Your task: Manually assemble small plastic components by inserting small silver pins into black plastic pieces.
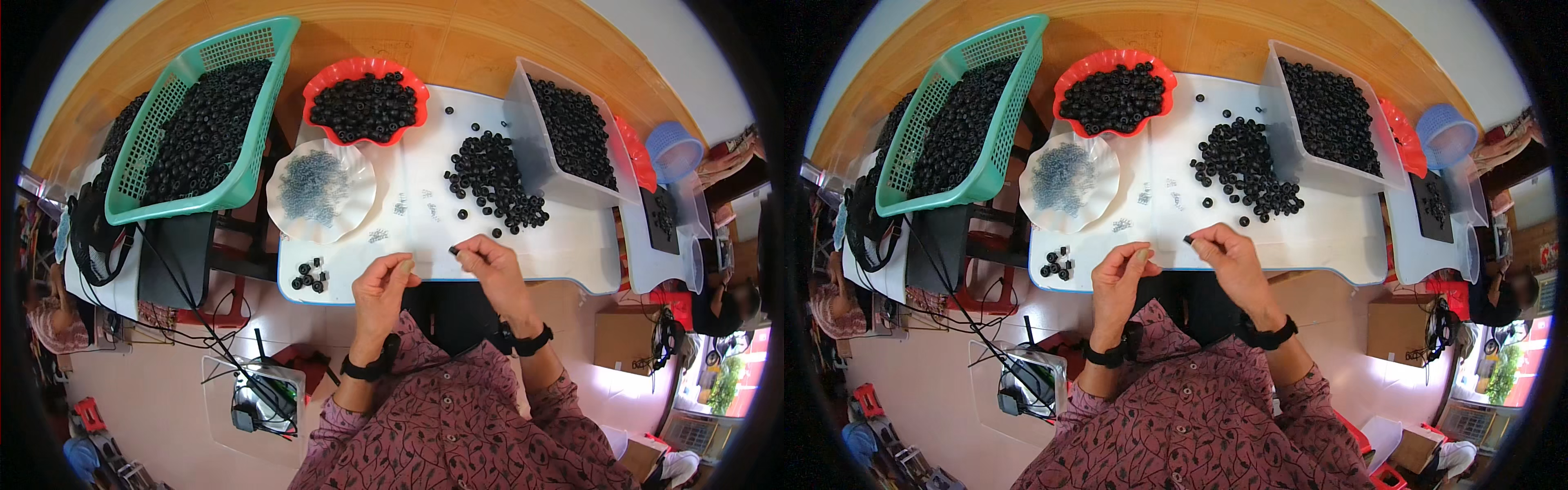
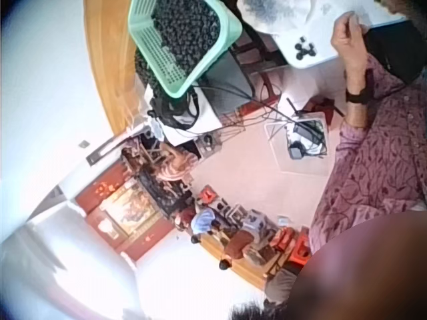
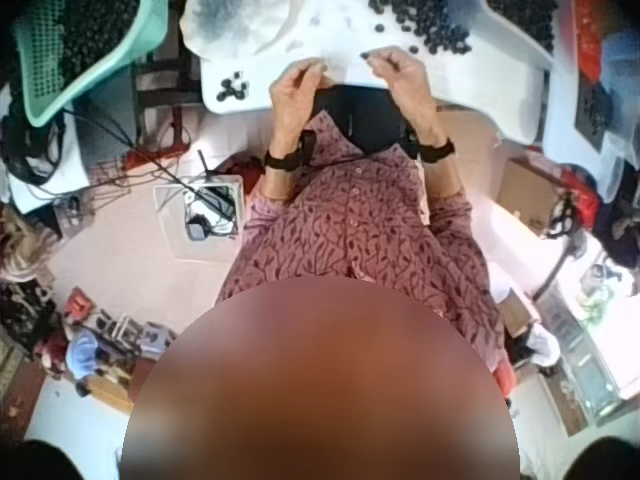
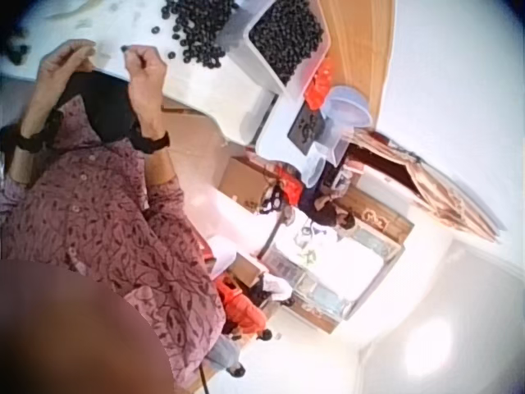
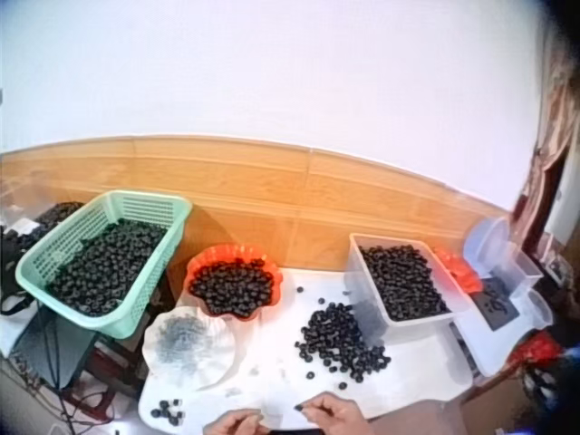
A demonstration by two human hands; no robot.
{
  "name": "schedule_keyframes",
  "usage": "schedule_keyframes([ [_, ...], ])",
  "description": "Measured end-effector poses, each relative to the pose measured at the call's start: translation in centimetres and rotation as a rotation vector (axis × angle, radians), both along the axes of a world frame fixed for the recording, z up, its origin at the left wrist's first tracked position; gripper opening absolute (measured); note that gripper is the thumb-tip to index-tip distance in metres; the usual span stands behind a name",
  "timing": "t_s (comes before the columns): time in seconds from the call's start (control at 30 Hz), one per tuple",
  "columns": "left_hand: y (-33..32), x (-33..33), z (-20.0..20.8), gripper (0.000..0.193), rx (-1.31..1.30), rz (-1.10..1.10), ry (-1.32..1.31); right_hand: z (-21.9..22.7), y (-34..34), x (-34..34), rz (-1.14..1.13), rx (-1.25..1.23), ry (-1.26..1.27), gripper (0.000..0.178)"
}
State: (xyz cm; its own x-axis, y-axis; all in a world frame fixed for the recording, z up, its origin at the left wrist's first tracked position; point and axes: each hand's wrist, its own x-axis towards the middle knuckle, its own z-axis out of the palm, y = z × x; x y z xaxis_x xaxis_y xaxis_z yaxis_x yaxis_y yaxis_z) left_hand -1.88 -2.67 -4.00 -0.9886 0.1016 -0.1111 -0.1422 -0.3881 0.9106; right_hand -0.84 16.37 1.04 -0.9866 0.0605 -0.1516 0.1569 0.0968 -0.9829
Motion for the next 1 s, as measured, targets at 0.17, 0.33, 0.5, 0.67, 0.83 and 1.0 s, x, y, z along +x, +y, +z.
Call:
schedule_keyframes([
  [0.17, 1.1, 1.8, 0.9, 0.019, 0.237, -0.174, -0.061, -0.6, -2.7, 2.0, 0.010, -0.063, 0.044, 0.007],
  [0.33, 1.3, 1.9, 0.8, 0.019, 0.210, -0.164, -0.054, -0.3, -3.5, 2.7, -0.055, 0.102, 0.232, 0.003],
  [0.5, 1.6, 2.1, 1.2, 0.020, 0.308, -0.209, -0.069, 0.9, -3.6, 3.2, -0.054, 0.250, 0.315, 0.005],
  [0.67, 1.8, 2.4, 2.1, 0.020, 0.276, -0.234, -0.056, 0.8, -3.5, 3.8, -0.118, 0.064, 0.274, 0.012],
  [0.83, 1.7, 2.6, 2.3, 0.021, 0.271, -0.279, -0.045, 1.5, -3.3, 4.2, -0.108, 0.207, 0.326, 0.020],
  [1.0, 2.1, 2.8, 2.3, 0.025, 0.354, -0.316, -0.061, 2.0, -3.3, 4.5, -0.089, 0.293, 0.392, 0.018],
])
